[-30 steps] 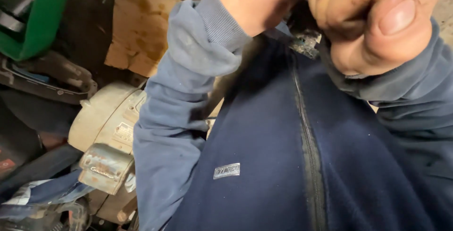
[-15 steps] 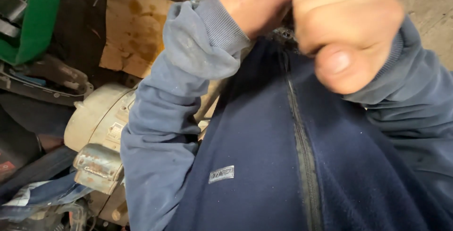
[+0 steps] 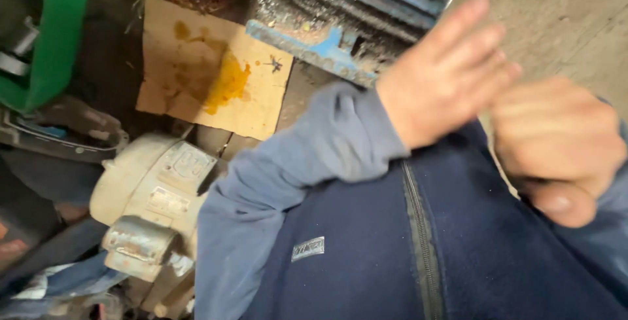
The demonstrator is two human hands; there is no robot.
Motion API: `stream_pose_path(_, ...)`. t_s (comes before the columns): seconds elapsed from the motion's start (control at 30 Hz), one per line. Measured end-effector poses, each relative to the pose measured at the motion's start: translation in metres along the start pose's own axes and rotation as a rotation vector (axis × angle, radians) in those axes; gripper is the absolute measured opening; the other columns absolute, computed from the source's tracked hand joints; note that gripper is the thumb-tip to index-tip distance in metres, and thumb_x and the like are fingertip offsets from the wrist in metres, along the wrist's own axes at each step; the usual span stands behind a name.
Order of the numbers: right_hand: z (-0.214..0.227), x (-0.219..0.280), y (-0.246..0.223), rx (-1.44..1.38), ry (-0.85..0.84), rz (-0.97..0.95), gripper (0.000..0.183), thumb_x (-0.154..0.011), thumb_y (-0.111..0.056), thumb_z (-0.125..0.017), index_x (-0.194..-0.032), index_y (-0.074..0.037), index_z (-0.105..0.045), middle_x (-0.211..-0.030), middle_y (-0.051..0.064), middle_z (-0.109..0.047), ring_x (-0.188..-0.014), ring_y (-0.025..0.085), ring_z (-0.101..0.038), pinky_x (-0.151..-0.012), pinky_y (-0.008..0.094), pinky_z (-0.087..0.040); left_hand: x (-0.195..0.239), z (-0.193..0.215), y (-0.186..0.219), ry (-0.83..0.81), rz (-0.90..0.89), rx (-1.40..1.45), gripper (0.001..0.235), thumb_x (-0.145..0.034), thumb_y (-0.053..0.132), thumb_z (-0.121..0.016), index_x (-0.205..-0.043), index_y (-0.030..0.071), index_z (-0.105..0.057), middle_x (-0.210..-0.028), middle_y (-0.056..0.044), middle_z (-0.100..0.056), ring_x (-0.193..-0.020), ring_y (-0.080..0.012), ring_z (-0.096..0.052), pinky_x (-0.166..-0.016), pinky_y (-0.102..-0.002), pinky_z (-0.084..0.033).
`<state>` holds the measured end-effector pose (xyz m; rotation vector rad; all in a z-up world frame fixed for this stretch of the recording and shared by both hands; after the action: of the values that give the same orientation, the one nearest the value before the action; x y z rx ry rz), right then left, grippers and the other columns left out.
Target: Cleaning and scraping debris off an electric motor housing using a metal scraper tool.
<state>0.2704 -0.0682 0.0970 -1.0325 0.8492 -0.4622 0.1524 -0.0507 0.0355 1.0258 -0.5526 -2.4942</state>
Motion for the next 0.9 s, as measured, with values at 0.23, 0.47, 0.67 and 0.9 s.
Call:
stream_pose_path(0.23,0.092,0.154,0.094,0.027,0.296,-0.107,0.040,-0.091,-0.024,-0.066,-0.060,-0.008,-0.046,-0.053,0.003,-0.045,-0.044,0.022,-0.046,-0.047,0.035,-0.041,0.031,-0.018,0.019,-0.256,0.141,0.213,0.040,-0.095,0.015,-0.062,-0.134,0.010,-0.066,-0.112,-0.002,-0.071,-0.106,-0.0216,-0.064,-0.099,-0.037,-0.047)
stream_pose_path(0.47,0.142,0.235,0.292,0.227,0.457,-0.536,0.048,-0.112,-0.034,-0.072,-0.081,-0.003,-0.052,-0.073,0.008,-0.054,-0.064,0.021,-0.051,-0.060,0.032,-0.040,0.010,-0.053,0.050,-0.213,0.394,0.247,0.028,-0.093,0.017,-0.072,-0.120,0.011,-0.073,-0.096,0.000,-0.073,-0.089,-0.0214,-0.065,-0.081,-0.037,-0.050)
stream_pose_path(0.67,0.227,0.140,0.346,-0.792,0.886,0.110,0.052,-0.105,-0.053,-0.046,-0.072,-0.014,-0.038,-0.063,0.000,-0.040,-0.059,0.017,-0.040,-0.054,0.034,-0.039,-0.011,-0.093,0.066,-0.180,0.645,0.189,0.025,-0.095,0.024,-0.072,-0.114,0.009,-0.074,-0.092,-0.005,-0.073,-0.087,-0.0258,-0.067,-0.077,-0.039,-0.050)
stream_pose_path(0.9,0.197,0.220,0.492,-0.579,1.227,-0.190,0.054,-0.101,-0.055,-0.044,-0.082,-0.008,-0.062,-0.091,0.014,-0.075,-0.086,0.028,-0.071,-0.086,0.044,-0.059,-0.026,-0.113,0.074,-0.300,0.884,0.152,0.027,-0.092,0.026,-0.070,-0.113,0.009,-0.073,-0.091,-0.003,-0.075,-0.085,-0.0259,-0.068,-0.078,-0.040,-0.050)
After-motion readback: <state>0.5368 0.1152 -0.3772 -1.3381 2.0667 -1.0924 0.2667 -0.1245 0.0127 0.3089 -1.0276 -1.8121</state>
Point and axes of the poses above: each hand's wrist, its own x-axis away from the middle knuckle, its own z-axis out of the back of the hand, y = z × x, the point moved 5 cm from there along -x, towards the middle knuckle
